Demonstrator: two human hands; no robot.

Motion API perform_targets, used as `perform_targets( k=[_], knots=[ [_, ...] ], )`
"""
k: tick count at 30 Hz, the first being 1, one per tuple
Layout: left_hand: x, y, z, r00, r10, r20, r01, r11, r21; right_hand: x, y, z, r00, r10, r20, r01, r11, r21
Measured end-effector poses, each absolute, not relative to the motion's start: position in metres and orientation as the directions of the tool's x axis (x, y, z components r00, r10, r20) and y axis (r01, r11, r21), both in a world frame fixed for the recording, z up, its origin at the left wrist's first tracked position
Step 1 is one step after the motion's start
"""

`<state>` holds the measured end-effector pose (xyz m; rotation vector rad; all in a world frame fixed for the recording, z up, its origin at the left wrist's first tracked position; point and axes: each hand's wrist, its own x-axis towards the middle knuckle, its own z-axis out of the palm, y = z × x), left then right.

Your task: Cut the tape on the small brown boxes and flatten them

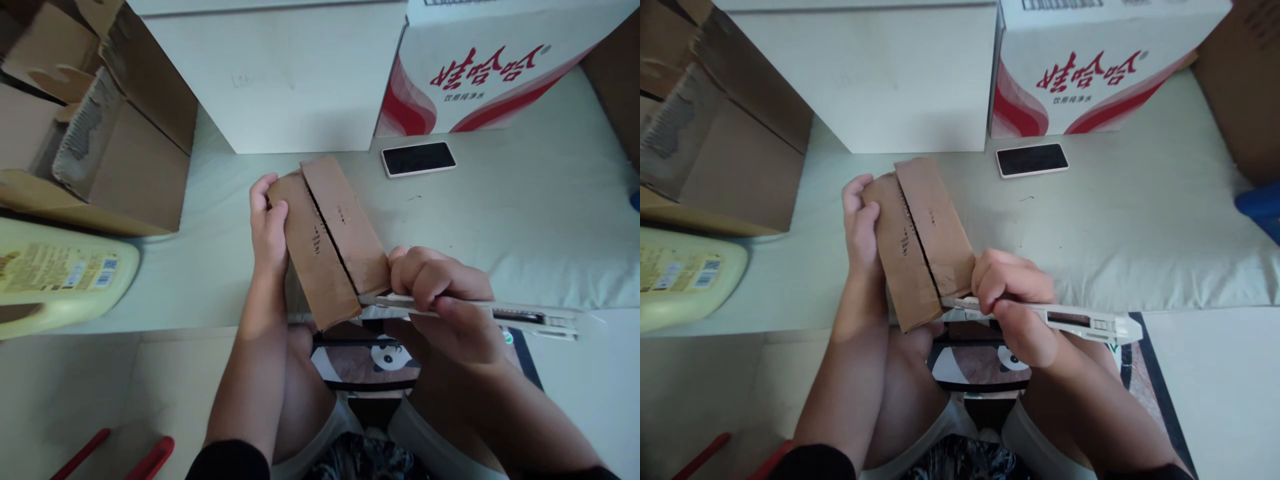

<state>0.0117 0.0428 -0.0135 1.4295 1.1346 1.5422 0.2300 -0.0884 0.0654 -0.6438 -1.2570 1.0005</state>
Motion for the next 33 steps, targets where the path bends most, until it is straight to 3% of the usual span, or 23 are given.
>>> perform_targets(
  k=[10, 33],
  knots=[
    [0.0122, 0.0437, -0.0109, -0.111, 0.928, 0.356, 0.059, -0.351, 0.934, 0.2270, -0.0838, 0.0675, 0.007, 0.849, 0.529, -0.226, 0.516, -0.826],
    [0.0144, 0.0433, -0.0095, -0.136, 0.917, 0.374, 0.071, -0.368, 0.927, 0.2314, -0.0860, 0.0617, -0.013, 0.872, 0.489, -0.232, 0.473, -0.850]
  ],
)
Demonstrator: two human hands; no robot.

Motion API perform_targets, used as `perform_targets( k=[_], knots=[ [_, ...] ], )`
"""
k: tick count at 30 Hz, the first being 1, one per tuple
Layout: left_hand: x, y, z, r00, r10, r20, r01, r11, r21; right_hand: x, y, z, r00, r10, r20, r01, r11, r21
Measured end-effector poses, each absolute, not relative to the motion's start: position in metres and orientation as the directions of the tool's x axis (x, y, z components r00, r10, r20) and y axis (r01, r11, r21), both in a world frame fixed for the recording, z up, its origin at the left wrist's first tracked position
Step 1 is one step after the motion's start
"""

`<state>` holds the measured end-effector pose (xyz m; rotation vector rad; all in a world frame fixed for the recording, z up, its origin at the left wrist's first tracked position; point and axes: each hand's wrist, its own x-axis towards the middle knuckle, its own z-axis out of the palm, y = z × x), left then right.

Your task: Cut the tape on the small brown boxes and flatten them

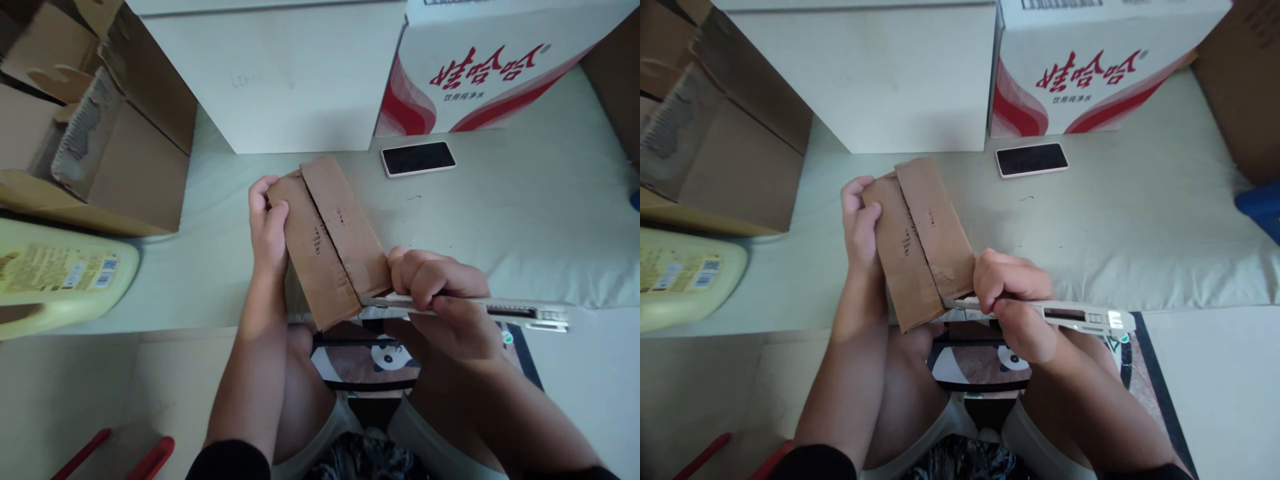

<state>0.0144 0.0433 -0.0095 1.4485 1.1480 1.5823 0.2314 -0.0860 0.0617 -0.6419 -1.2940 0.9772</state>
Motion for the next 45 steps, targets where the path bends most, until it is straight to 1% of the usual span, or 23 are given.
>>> perform_targets(
  k=[5, 11, 24, 30, 41, 45],
  knots=[
    [0.0140, 0.0438, -0.0105, -0.142, 0.914, 0.380, 0.028, -0.380, 0.924, 0.2325, -0.0875, 0.0608, -0.025, 0.878, 0.478, -0.248, 0.458, -0.853],
    [0.0154, 0.0438, -0.0066, -0.157, 0.927, 0.342, 0.031, -0.341, 0.939, 0.2319, -0.0893, 0.0611, -0.020, 0.889, 0.457, -0.279, 0.434, -0.857],
    [0.0168, 0.0430, -0.0061, -0.170, 0.923, 0.345, 0.011, -0.349, 0.937, 0.2329, -0.0902, 0.0600, -0.032, 0.897, 0.440, -0.258, 0.418, -0.871],
    [0.0162, 0.0432, -0.0075, -0.154, 0.921, 0.357, 0.038, -0.355, 0.934, 0.2331, -0.0904, 0.0609, -0.045, 0.903, 0.427, -0.240, 0.405, -0.882],
    [0.0168, 0.0420, -0.0067, -0.146, 0.927, 0.346, 0.004, -0.349, 0.937, 0.2317, -0.0901, 0.0631, -0.051, 0.892, 0.450, -0.214, 0.430, -0.877],
    [0.0156, 0.0429, -0.0084, -0.133, 0.929, 0.345, 0.017, -0.346, 0.938, 0.2312, -0.0913, 0.0624, -0.056, 0.892, 0.448, -0.206, 0.429, -0.880]
  ],
)
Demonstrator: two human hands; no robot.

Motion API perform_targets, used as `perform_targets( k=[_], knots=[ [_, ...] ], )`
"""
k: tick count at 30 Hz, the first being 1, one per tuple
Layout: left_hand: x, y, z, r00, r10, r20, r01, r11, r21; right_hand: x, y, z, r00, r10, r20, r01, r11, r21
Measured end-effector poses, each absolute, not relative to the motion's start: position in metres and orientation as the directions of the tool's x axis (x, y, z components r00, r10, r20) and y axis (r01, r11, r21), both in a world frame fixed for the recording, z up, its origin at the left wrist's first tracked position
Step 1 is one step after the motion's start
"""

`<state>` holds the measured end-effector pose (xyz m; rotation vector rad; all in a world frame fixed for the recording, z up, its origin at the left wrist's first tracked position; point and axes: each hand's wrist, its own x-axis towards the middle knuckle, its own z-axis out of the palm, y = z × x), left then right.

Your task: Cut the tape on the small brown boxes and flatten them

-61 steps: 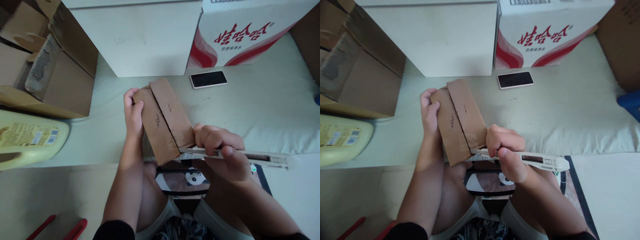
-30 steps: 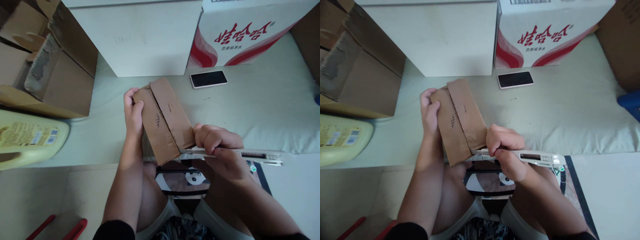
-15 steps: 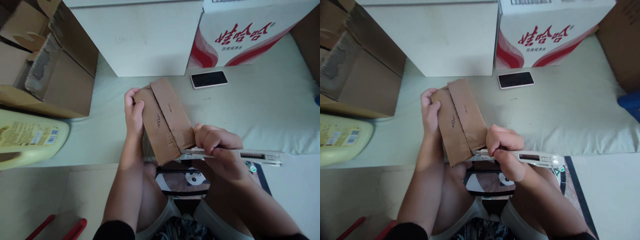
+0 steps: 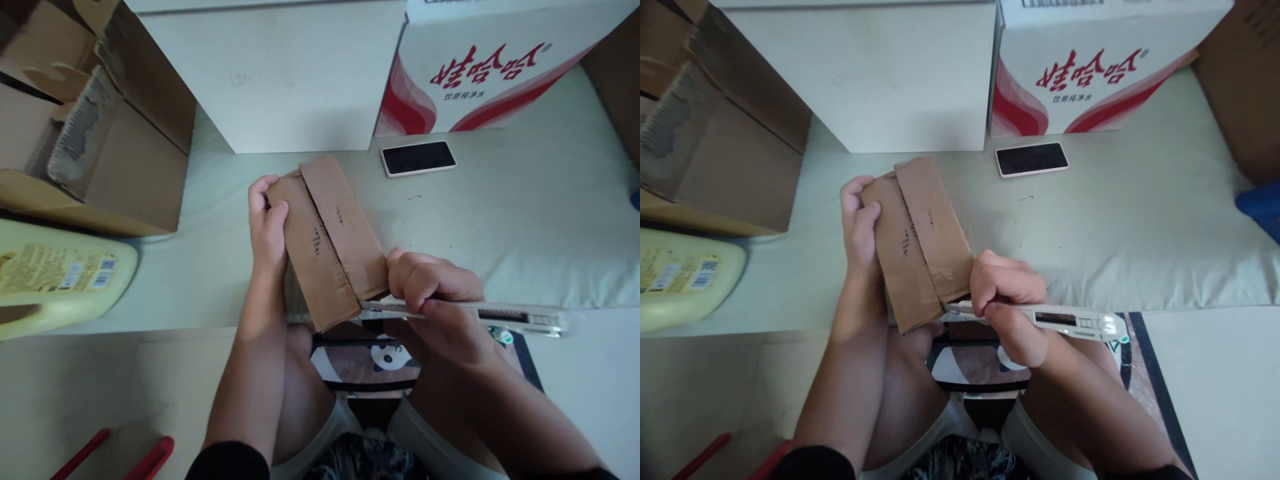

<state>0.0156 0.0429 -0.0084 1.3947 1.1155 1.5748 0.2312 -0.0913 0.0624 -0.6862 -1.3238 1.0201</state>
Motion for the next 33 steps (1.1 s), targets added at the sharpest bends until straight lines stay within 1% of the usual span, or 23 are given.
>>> perform_targets(
  k=[7, 13, 21, 27, 33],
  knots=[
    [0.0176, 0.0424, -0.0071, -0.145, 0.933, 0.328, 0.004, -0.331, 0.944, 0.2307, -0.0912, 0.0640, -0.062, 0.894, 0.443, -0.206, 0.423, -0.882],
    [0.0181, 0.0421, -0.0051, -0.144, 0.927, 0.346, 0.013, -0.348, 0.938, 0.2299, -0.0905, 0.0639, -0.065, 0.884, 0.463, -0.197, 0.444, -0.874],
    [0.0163, 0.0422, -0.0033, -0.147, 0.941, 0.305, 0.014, -0.306, 0.952, 0.2317, -0.0912, 0.0625, -0.073, 0.893, 0.445, -0.182, 0.426, -0.886],
    [0.0162, 0.0425, -0.0063, -0.131, 0.936, 0.325, 0.008, -0.327, 0.945, 0.2303, -0.0915, 0.0625, -0.050, 0.892, 0.449, -0.189, 0.433, -0.881],
    [0.0181, 0.0422, -0.0057, -0.139, 0.933, 0.331, 0.027, -0.330, 0.944, 0.2300, -0.0906, 0.0639, -0.060, 0.892, 0.447, -0.165, 0.433, -0.886]
  ],
)
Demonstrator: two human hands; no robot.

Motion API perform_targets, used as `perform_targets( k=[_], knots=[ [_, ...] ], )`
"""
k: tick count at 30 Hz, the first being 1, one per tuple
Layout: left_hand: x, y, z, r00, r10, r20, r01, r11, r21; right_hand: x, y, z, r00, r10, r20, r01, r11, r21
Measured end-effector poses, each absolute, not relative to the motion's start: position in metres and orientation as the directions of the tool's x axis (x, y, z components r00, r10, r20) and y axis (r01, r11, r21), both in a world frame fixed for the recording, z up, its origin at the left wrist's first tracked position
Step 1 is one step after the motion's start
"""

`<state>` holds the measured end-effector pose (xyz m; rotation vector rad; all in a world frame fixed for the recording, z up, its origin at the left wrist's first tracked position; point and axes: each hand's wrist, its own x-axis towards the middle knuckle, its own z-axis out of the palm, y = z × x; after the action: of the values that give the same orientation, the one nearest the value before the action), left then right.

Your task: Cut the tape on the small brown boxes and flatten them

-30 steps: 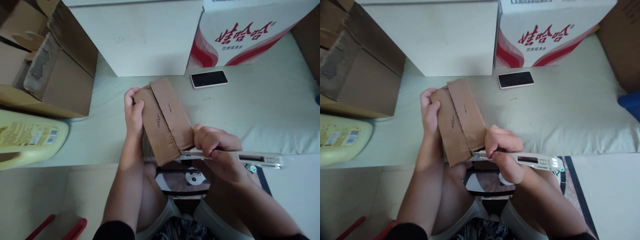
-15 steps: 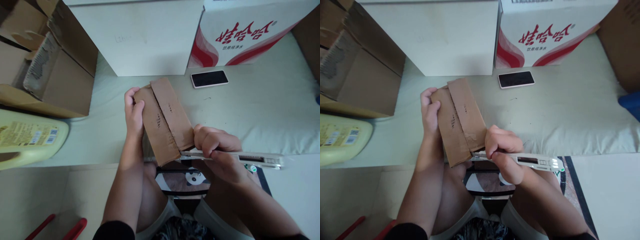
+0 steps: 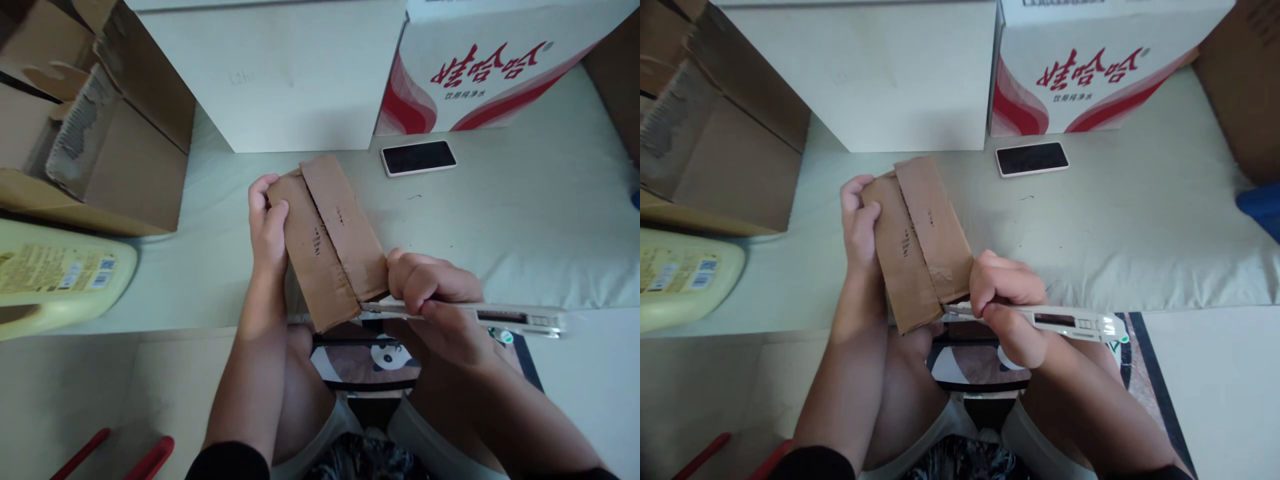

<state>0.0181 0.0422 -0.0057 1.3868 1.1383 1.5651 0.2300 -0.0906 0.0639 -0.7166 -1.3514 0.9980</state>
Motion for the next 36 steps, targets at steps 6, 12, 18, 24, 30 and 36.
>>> perform_targets(
  k=[6, 12, 18, 24, 30, 36],
  knots=[
    [0.0178, 0.0418, -0.0044, -0.150, 0.929, 0.337, 0.027, -0.337, 0.941, 0.2315, -0.0907, 0.0629, -0.065, 0.887, 0.457, -0.164, 0.442, -0.882],
    [0.0165, 0.0420, -0.0063, -0.125, 0.934, 0.334, 0.003, -0.336, 0.942, 0.2295, -0.0903, 0.0643, -0.061, 0.888, 0.456, -0.158, 0.442, -0.883],
    [0.0185, 0.0414, -0.0046, -0.134, 0.934, 0.332, 0.021, -0.333, 0.943, 0.2290, -0.0907, 0.0650, -0.061, 0.889, 0.454, -0.182, 0.437, -0.881],
    [0.0190, 0.0421, -0.0049, -0.139, 0.929, 0.344, 0.047, -0.341, 0.939, 0.2293, -0.0900, 0.0670, -0.067, 0.889, 0.454, -0.153, 0.440, -0.885],
    [0.0176, 0.0423, -0.0067, -0.120, 0.937, 0.328, 0.031, -0.327, 0.944, 0.2298, -0.0908, 0.0656, -0.070, 0.894, 0.443, -0.157, 0.429, -0.890],
    [0.0176, 0.0416, -0.0063, -0.135, 0.932, 0.337, 0.013, -0.338, 0.941, 0.2306, -0.0902, 0.0654, -0.077, 0.889, 0.451, -0.180, 0.433, -0.883]
  ],
)
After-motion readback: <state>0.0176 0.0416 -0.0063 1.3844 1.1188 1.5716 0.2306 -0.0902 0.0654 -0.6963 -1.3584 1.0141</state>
